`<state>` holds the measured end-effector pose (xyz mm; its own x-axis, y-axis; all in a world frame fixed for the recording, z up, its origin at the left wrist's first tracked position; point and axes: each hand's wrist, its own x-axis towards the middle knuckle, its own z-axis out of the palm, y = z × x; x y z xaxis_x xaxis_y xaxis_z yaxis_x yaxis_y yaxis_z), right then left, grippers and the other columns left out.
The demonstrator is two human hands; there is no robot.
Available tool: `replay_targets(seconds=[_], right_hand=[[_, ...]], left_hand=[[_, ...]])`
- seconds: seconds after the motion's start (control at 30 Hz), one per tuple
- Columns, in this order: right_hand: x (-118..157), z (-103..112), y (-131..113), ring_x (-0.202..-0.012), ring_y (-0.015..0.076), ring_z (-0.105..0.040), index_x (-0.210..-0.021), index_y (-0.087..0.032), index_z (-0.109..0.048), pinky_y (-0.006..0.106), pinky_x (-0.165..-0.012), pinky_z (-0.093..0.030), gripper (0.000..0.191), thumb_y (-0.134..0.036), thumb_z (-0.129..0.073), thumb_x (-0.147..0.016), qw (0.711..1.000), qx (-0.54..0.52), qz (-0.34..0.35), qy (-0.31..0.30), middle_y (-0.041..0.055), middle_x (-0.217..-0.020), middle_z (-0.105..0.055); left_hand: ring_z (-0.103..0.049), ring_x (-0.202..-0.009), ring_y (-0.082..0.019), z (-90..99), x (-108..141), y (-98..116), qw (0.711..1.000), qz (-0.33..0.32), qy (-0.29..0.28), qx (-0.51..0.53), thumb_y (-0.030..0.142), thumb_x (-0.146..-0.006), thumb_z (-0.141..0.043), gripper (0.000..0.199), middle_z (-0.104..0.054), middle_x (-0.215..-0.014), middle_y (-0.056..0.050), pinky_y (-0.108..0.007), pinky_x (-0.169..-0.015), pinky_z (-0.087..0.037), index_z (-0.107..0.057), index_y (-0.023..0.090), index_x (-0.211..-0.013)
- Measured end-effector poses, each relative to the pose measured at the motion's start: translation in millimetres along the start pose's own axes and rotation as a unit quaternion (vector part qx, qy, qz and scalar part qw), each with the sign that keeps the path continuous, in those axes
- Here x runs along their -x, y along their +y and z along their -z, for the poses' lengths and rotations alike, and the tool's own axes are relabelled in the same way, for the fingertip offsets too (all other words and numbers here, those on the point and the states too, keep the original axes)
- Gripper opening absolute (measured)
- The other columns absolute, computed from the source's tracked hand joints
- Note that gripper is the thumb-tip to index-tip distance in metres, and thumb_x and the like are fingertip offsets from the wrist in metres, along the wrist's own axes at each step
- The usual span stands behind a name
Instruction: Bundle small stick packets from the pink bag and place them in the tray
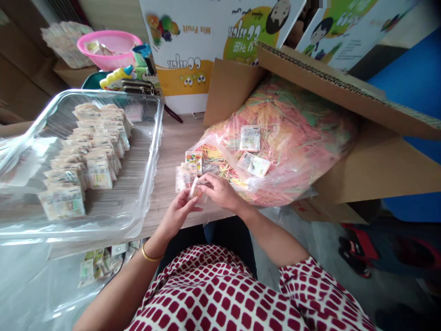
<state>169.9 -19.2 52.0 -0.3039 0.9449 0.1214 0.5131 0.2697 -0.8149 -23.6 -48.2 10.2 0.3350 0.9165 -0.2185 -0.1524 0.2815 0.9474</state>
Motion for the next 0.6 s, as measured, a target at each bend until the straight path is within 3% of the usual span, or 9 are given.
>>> replay_targets(seconds=[0.07, 0.13, 0.17, 0.23, 0.37, 0.5, 0.6], right_hand=[[-15, -7, 2, -0.088, 0.0183, -0.069, -0.098, -0.022, -0.068, 0.030, -0.081, -0.051, 0.012, -0.033, -0.063, -0.099, 1.000, 0.002, -0.023, -0.010, 0.0018, -0.097, -0.074], [-31, -16, 3, -0.087, 0.0187, -0.068, -0.096, -0.021, -0.067, 0.031, -0.080, -0.050, 0.008, -0.029, -0.064, -0.098, 0.999, 0.027, -0.022, -0.019, 0.0025, -0.095, -0.074], [-39, -21, 4, -0.090, 0.0196, -0.068, -0.095, -0.021, -0.066, 0.032, -0.083, -0.051, 0.006, -0.026, -0.065, -0.097, 0.999, 0.046, -0.012, -0.019, 0.0039, -0.097, -0.074], [-50, -32, 4, -0.100, 0.0217, -0.068, -0.095, -0.020, -0.066, 0.035, -0.093, -0.051, 0.001, -0.021, -0.066, -0.096, 0.996, 0.079, 0.019, -0.019, 0.0072, -0.103, -0.074], [-57, -34, 10, -0.115, 0.0220, -0.064, -0.110, -0.019, -0.067, 0.035, -0.104, -0.048, 0.014, -0.021, -0.066, -0.096, 0.994, 0.097, 0.047, 0.035, 0.0108, -0.118, -0.071], [-44, 8, 30, -0.098, 0.0198, -0.067, -0.102, -0.019, -0.069, 0.032, -0.091, -0.050, 0.015, -0.024, -0.055, -0.103, 0.985, 0.116, -0.046, 0.120, 0.0066, -0.104, -0.074], [-27, 44, 45, -0.085, 0.0183, -0.067, -0.093, -0.020, -0.071, 0.030, -0.080, -0.048, 0.020, -0.024, -0.053, -0.102, 0.974, 0.149, -0.137, 0.097, 0.0024, -0.092, -0.074]], left_hand=[[-0.063, -0.113, -0.026, 6.1, 7, -3, 0.978, -0.092, 0.125, -0.138, 0.041, -0.091, -0.072, 0.040, -0.065, -0.125, -0.011, -0.041, -0.093, -0.055, -0.063, 0.024, -0.126], [-0.057, -0.121, -0.029, 12.6, 12, -7, 0.911, -0.182, 0.226, -0.292, 0.037, -0.093, -0.070, 0.034, -0.062, -0.127, -0.013, -0.045, -0.101, -0.048, -0.062, 0.023, -0.123], [-0.056, -0.122, -0.030, 15.4, 13, -8, 0.878, -0.209, 0.241, -0.355, 0.036, -0.094, -0.069, 0.030, -0.061, -0.125, -0.014, -0.047, -0.103, -0.046, -0.064, 0.023, -0.120], [-0.056, -0.117, -0.032, 18.5, 13, -13, 0.837, -0.232, 0.209, -0.449, 0.035, -0.096, -0.065, 0.023, -0.061, -0.118, -0.014, -0.050, -0.103, -0.043, -0.067, 0.022, -0.115], [-0.056, -0.107, -0.034, 16.9, 2, -22, 0.791, -0.236, 0.118, -0.552, 0.032, -0.098, -0.060, 0.030, -0.062, -0.118, -0.017, -0.049, -0.096, -0.043, -0.069, 0.023, -0.125], [-0.056, -0.101, -0.032, 15.8, -6, -26, 0.761, -0.256, 0.123, -0.584, 0.029, -0.099, -0.057, 0.030, -0.062, -0.113, -0.016, -0.045, -0.090, -0.045, -0.071, 0.023, -0.125], [-0.056, -0.102, -0.030, 16.9, -5, -25, 0.742, -0.266, 0.120, -0.603, 0.026, -0.101, -0.055, 0.031, -0.061, -0.115, -0.017, -0.044, -0.091, -0.047, -0.070, 0.019, -0.127]])
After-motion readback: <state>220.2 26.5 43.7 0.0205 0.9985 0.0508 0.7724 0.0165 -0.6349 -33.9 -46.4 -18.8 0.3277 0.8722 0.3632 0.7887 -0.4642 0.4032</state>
